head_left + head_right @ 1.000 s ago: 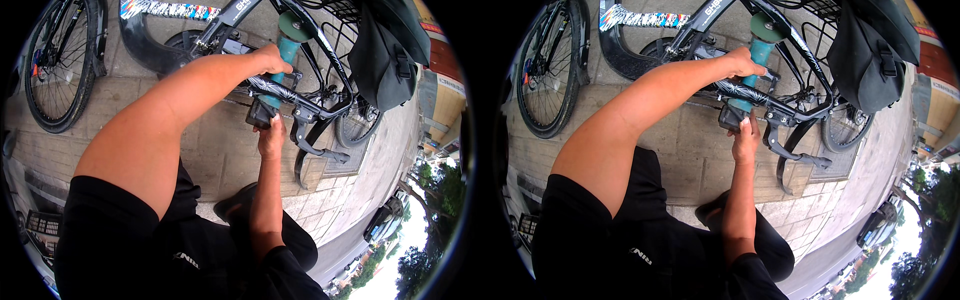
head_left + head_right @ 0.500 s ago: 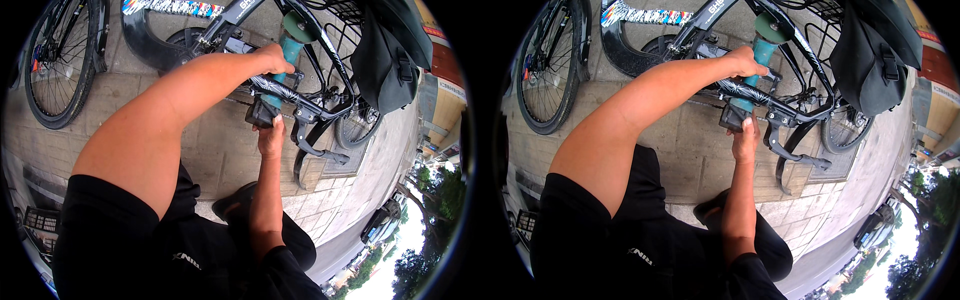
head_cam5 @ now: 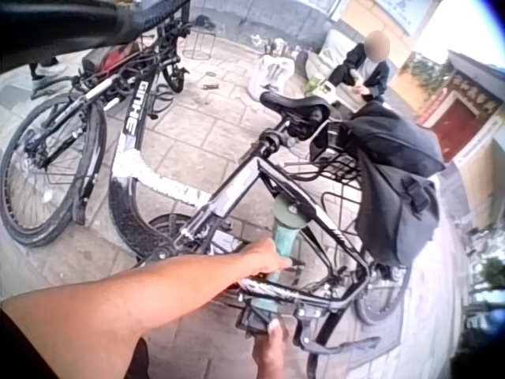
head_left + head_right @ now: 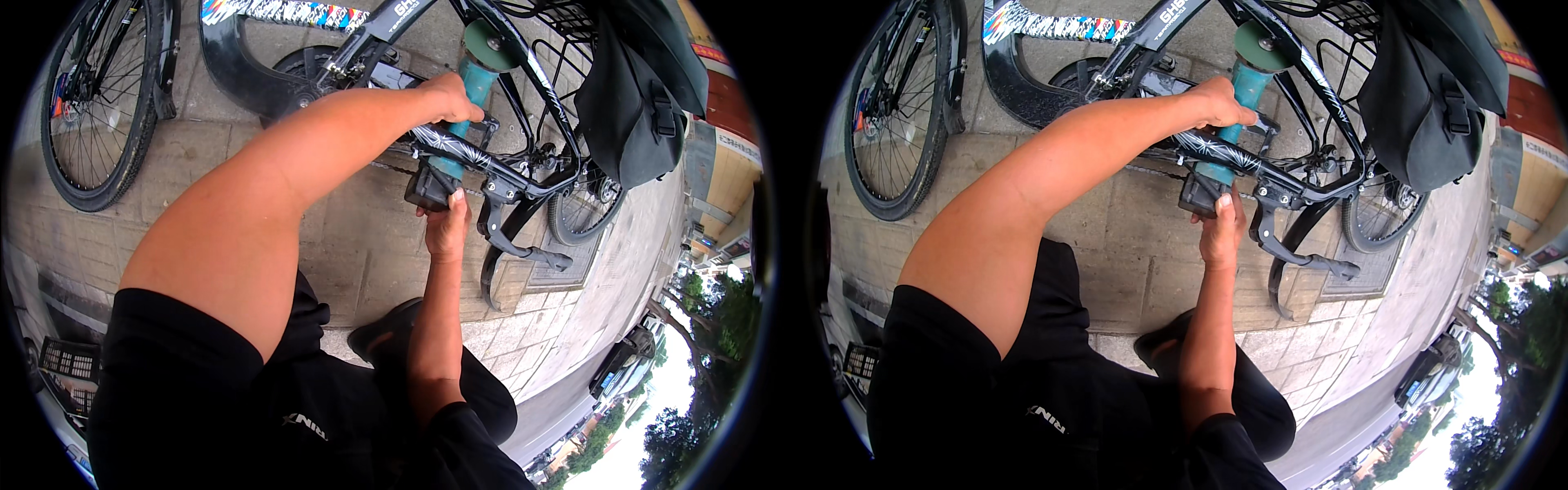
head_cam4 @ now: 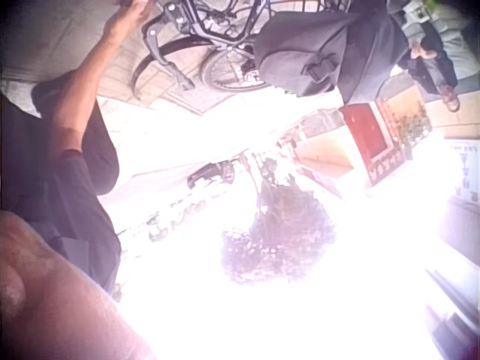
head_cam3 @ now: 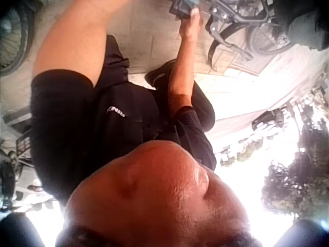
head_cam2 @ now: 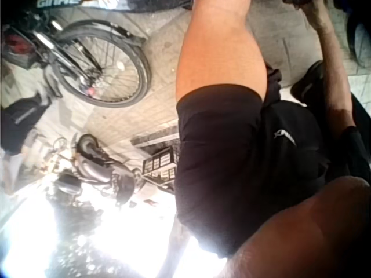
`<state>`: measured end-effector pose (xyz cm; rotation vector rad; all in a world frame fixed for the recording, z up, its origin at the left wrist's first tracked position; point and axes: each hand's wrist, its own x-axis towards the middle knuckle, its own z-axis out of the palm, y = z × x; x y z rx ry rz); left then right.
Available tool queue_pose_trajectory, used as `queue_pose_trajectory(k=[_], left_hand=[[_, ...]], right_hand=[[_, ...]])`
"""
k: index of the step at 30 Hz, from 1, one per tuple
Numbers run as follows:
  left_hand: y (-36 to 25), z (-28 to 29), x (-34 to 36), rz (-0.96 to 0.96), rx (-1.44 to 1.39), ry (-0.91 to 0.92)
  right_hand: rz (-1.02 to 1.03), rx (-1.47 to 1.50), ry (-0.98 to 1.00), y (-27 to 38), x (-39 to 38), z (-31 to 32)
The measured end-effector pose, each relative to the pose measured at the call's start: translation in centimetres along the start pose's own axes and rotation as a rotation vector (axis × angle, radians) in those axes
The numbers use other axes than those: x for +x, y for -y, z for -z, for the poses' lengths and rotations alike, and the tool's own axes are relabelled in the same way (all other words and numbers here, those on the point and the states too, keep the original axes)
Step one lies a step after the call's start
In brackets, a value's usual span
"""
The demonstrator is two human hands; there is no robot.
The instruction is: The person uses a handheld angle grinder to smooth the surface of a bicycle frame. They hold the tool with both hands and move it along the frame's tubes while kneeling on the ground.
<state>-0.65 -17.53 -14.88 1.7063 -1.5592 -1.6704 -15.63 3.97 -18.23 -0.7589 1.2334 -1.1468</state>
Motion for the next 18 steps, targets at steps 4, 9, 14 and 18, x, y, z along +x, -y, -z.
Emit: queue_pose_trajectory(k=[4,9,14,18], left_hand=[[0.3,-0.2,0.6,-0.004,-0.018,0.008],[0.8,-0.5,1.3,-0.029,-0.082,0.046],[0.3,-0.4,0.7,-0.004,-0.084,0.067],[0.8,-0.4,1.3,-0.024,-0.079,0.043]], right_hand=[[0.001,-0.01,-0.027,0.0,-0.3,-0.3],[0.005,-0.034,-0.064,0.0,-0.4,-0.4],[0.018,-0.022,-0.035,0.2,-0.4,-0.4],[0.021,-0.007,-0.017,0.3,-0.2,-0.6]])
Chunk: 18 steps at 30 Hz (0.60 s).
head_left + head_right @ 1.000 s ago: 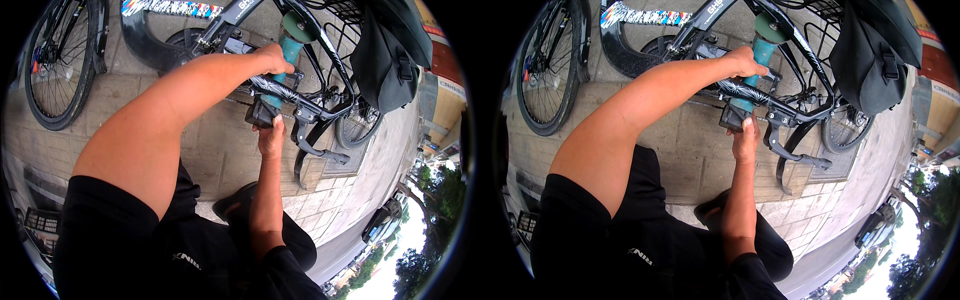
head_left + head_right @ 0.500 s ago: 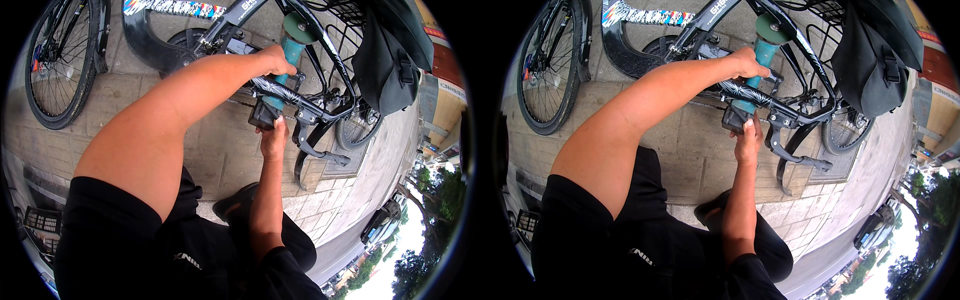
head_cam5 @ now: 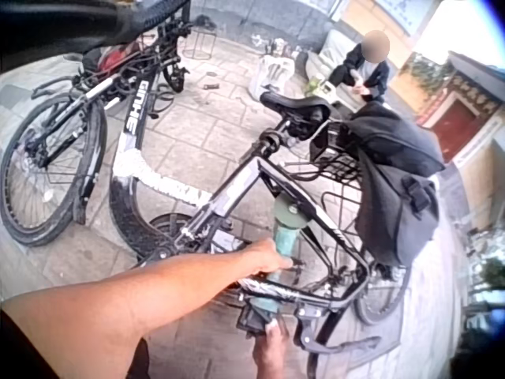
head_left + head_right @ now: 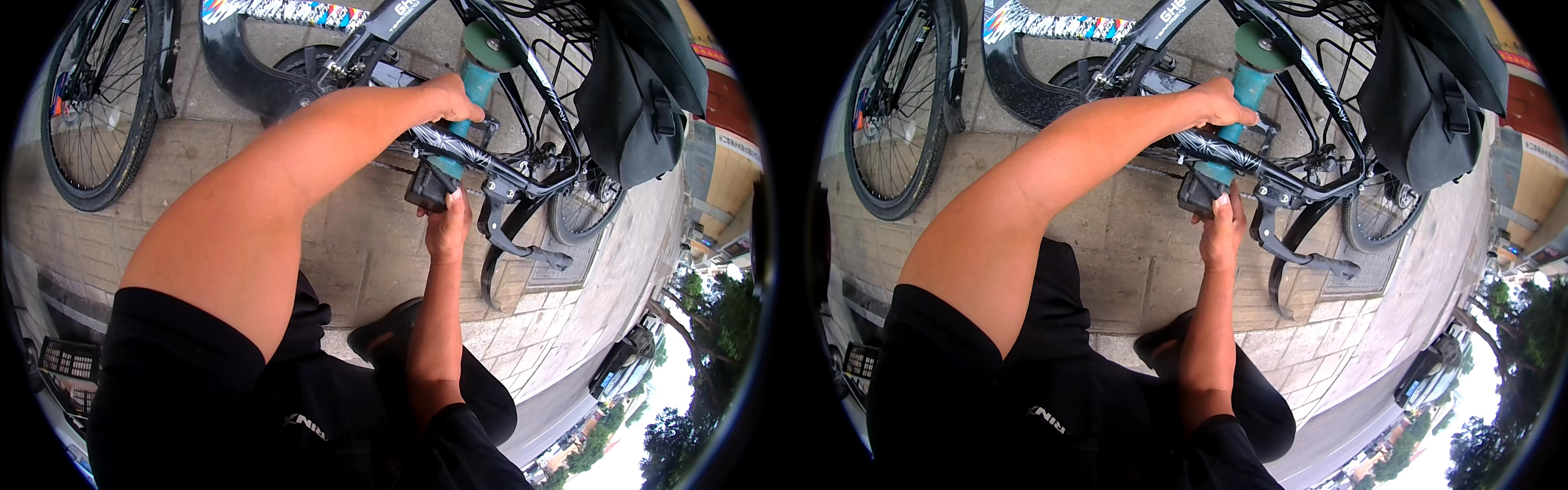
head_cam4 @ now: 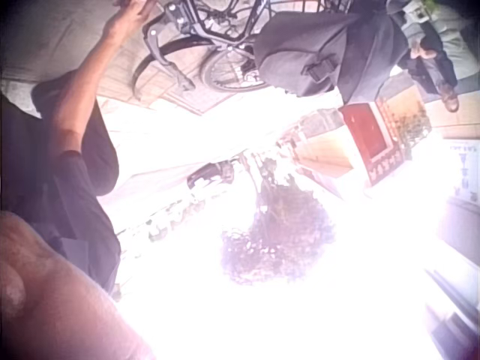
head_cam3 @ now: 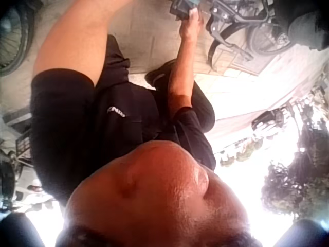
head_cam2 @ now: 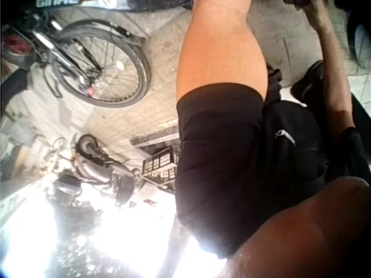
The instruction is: The person uses a handheld angle grinder to smooth the surface of a bicycle frame. They hold the tool with both hands and move it along the frame's tubes while kneeling on the ground.
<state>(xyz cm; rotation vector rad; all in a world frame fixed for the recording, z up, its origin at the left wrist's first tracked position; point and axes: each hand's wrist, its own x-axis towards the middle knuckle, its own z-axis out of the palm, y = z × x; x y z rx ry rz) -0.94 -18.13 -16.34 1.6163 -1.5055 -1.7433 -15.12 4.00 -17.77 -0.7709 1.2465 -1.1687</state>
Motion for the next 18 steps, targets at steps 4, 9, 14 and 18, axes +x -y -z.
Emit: queue_pose_trajectory(k=[4,9,14,18], left_hand=[[-0.6,-0.1,-0.7,0.033,0.005,-0.003],[-0.4,-0.2,-0.7,-0.007,-0.009,-0.034],[0.7,-0.3,0.3,-0.036,-0.022,-0.063],[-0.8,0.1,-0.9,0.021,0.069,-0.033]], right_hand=[[-0.013,0.019,0.012,-0.2,0.1,0.6],[-0.015,0.014,0.017,-0.3,0.1,0.8],[-0.016,-0.003,0.037,0.1,0.4,0.2],[-0.037,0.045,0.028,0.0,0.2,0.4]])
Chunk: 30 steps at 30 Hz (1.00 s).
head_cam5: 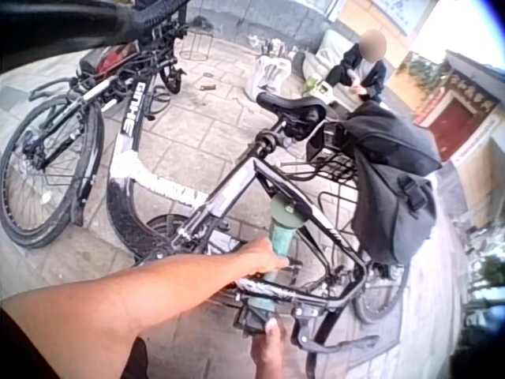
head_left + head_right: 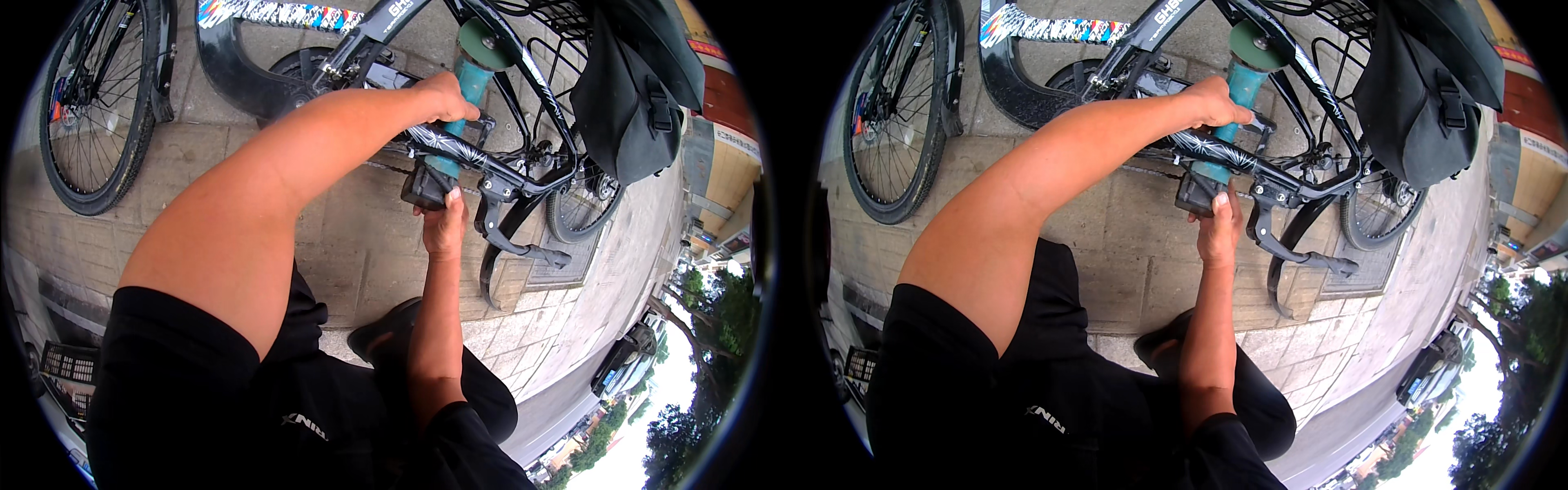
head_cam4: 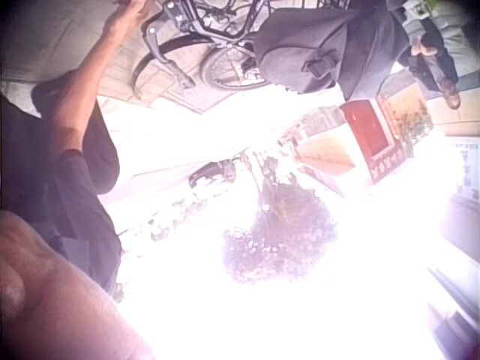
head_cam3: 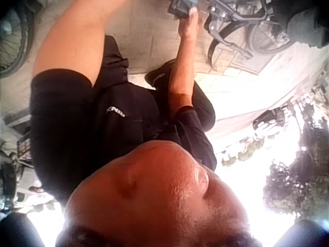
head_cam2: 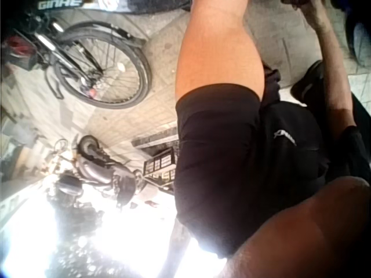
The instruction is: The person uses a handheld angle grinder to smooth the surface of a bicycle frame. They hold the tool with both hands and move it along the frame's tubes while kneeling on the ground.
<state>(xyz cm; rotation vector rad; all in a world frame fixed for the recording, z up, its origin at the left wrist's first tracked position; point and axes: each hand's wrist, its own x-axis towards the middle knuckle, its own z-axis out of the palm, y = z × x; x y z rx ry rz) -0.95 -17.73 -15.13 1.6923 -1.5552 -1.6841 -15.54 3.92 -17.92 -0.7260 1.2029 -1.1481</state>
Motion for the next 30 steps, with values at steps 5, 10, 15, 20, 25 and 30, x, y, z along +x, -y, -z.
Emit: queue_pose_trajectory(k=[5,10,15,20,25,30], left_hand=[[0.2,0.1,0.1,-0.003,-0.015,-0.008],[0.5,0.0,0.2,-0.022,-0.071,0.008],[0.3,-0.1,-0.2,-0.025,-0.062,-0.007],[0.3,-0.1,0.3,0.002,-0.005,-0.003],[0.1,0.2,-0.2,-0.006,0.031,-0.019],[-0.4,0.8,-1.5,-0.005,0.084,-0.038]], right_hand=[[0.012,-0.016,-0.007,-0.1,0.2,0.1],[0.02,-0.04,-0.044,-0.2,-0.1,0.2],[0.011,-0.049,-0.063,-0.5,-0.2,0.4],[0.013,-0.042,-0.043,0.1,-0.1,-0.4],[0.011,-0.029,0.006,0.0,0.3,-0.1],[0.006,-0.007,0.044,-0.5,0.4,-0.1]])
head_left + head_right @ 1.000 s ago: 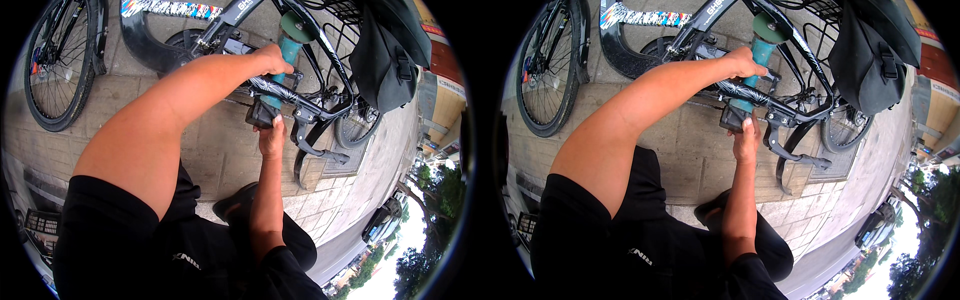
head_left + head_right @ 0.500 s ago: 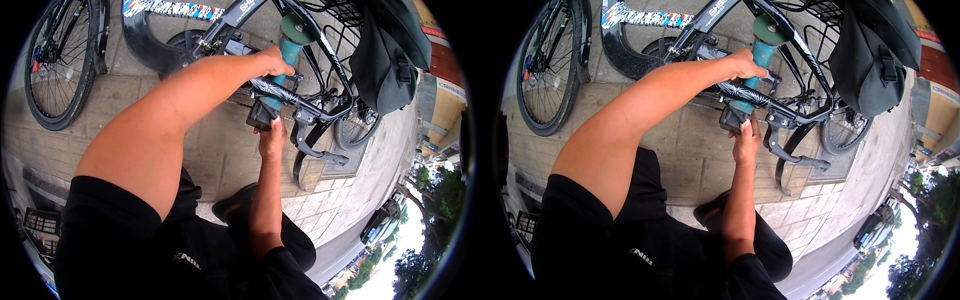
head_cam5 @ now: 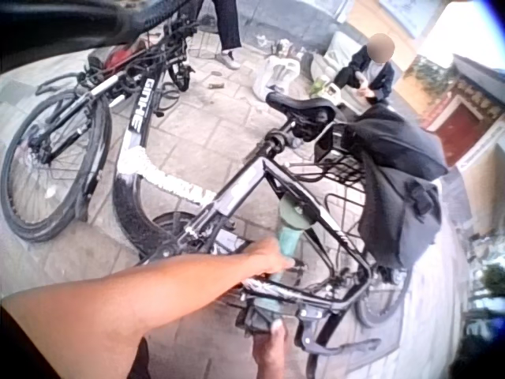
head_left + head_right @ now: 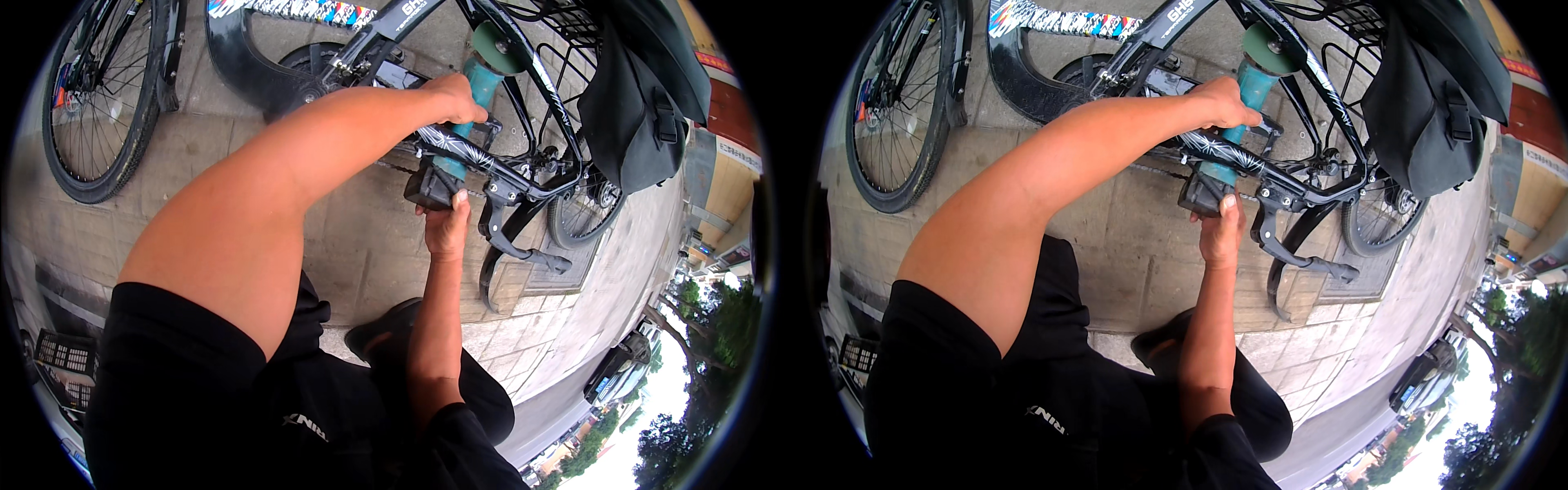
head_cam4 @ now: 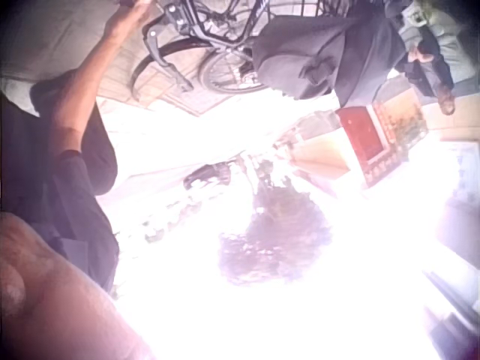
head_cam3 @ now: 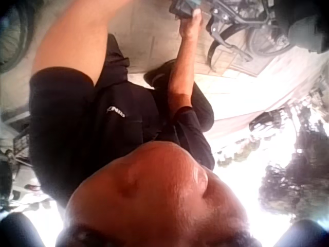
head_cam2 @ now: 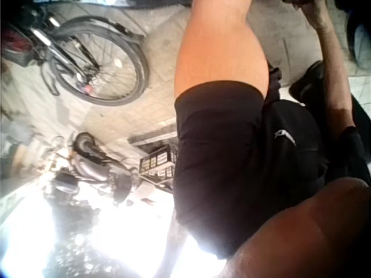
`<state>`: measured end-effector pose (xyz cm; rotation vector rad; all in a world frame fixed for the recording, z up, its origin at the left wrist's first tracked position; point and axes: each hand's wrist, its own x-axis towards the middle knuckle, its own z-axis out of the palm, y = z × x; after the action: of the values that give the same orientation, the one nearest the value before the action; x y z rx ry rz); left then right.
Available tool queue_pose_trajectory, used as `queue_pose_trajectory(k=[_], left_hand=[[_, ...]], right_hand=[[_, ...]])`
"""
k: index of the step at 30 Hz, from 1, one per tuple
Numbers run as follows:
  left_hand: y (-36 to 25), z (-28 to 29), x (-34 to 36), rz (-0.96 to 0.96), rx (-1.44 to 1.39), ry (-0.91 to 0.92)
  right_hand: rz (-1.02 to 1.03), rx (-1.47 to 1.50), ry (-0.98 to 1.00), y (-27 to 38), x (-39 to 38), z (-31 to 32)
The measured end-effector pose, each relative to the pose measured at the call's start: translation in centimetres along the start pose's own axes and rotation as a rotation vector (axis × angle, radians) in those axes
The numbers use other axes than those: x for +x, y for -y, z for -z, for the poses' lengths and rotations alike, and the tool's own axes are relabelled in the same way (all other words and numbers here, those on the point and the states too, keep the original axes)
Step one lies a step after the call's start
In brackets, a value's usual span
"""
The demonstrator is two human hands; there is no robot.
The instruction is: The person uses a handheld angle grinder to smooth the surface of a bicycle frame. They hold the tool with both hands and move it along the frame's tubes while kneeling on the ground.
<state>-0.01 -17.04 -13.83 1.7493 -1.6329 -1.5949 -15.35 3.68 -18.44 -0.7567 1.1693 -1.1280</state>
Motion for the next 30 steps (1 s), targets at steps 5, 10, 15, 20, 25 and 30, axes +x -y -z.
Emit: queue_pose_trajectory(k=[5,10,15,20,25,30], left_hand=[[-0.5,-0.2,-0.3,0.014,0.061,-0.025],[-0.6,-0.4,0.0,0.017,0.04,0.002],[-0.5,-1.4,1.3,0.011,-0.011,0.011],[-0.2,-2.4,2.2,-0.041,0.004,-0.051],[0.5,-2.8,3.3,-0.077,-0.043,-0.088],[0.8,-2.8,3.3,-0.08,-0.124,-0.054]], right_hand=[[-0.005,0.009,0.042,-0.6,0.1,1.5],[-0.005,0.023,0.036,0.6,0.0,1.3],[0.009,-0.007,0.051,1.7,0.1,1.7],[-0.021,-0.005,0.051,1.7,0.3,2.2],[-0.014,-0.046,0.05,1.0,0.7,3.0],[0.006,-0.089,-0.052,0.6,0.6,2.9]])
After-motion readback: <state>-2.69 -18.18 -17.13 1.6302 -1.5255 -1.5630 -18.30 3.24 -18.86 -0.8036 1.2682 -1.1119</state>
